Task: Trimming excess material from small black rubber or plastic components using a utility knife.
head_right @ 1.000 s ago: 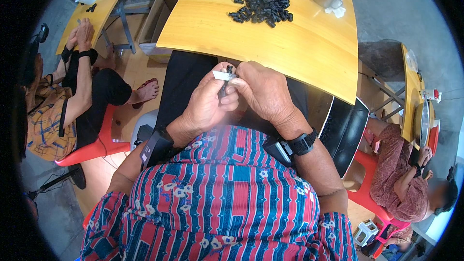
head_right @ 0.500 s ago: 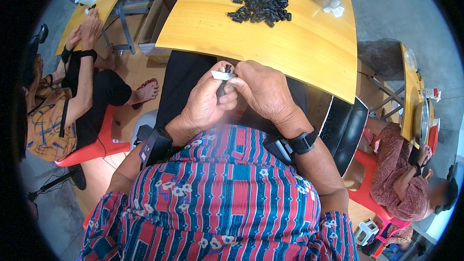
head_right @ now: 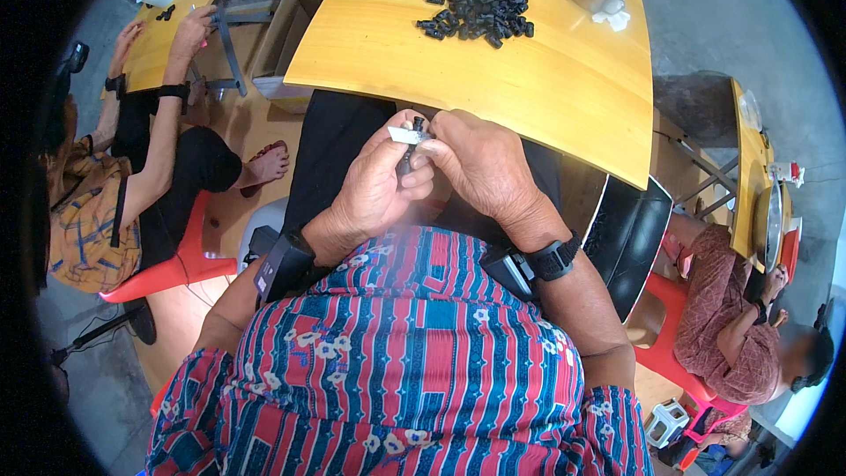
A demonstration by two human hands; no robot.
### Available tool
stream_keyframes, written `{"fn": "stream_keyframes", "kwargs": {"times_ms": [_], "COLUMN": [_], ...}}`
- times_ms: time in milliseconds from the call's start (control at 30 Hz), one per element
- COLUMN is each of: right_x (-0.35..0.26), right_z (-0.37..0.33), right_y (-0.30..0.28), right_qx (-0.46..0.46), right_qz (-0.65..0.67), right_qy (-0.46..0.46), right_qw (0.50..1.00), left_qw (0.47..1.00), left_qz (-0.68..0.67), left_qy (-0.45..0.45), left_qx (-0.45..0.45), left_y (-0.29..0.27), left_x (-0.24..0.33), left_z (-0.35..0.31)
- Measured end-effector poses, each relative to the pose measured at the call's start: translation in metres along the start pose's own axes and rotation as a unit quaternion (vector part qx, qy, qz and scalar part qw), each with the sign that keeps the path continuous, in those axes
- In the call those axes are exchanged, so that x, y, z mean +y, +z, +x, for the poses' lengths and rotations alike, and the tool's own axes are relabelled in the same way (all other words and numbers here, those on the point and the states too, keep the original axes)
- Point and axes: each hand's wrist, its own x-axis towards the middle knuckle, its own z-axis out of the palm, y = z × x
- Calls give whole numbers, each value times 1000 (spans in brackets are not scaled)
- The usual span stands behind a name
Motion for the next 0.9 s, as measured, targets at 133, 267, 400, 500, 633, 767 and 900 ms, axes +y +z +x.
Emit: {"fn": "stream_keyframes", "kwargs": {"times_ms": [133,267,400,500,633,767,900], "right_x": [-2,5,4,3,5,3,3], "right_z": [2,-1,0,1,4,6,6], "right_y": [1,6,3,3,4,2,2], "right_qx": [7,56,68,55,35,31,38], "right_qz": [10,146,210,158,32,8,-3], "right_qy": [21,47,84,57,4,7,4], "right_qw": [1000,987,972,984,999,999,999], "left_qw": [1000,998,997,996,998,999,999], "left_qz": [-11,-47,-70,-79,-58,-42,-27], "left_qy": [-6,-19,-17,-19,-29,-23,-17], "left_qx": [-28,-22,-28,-25,-17,-13,-8], "left_y": [-8,-4,-6,-5,-8,-7,-5], "left_x": [0,4,6,7,8,8,8], "left_z": [1,2,5,5,7,8,8]}}
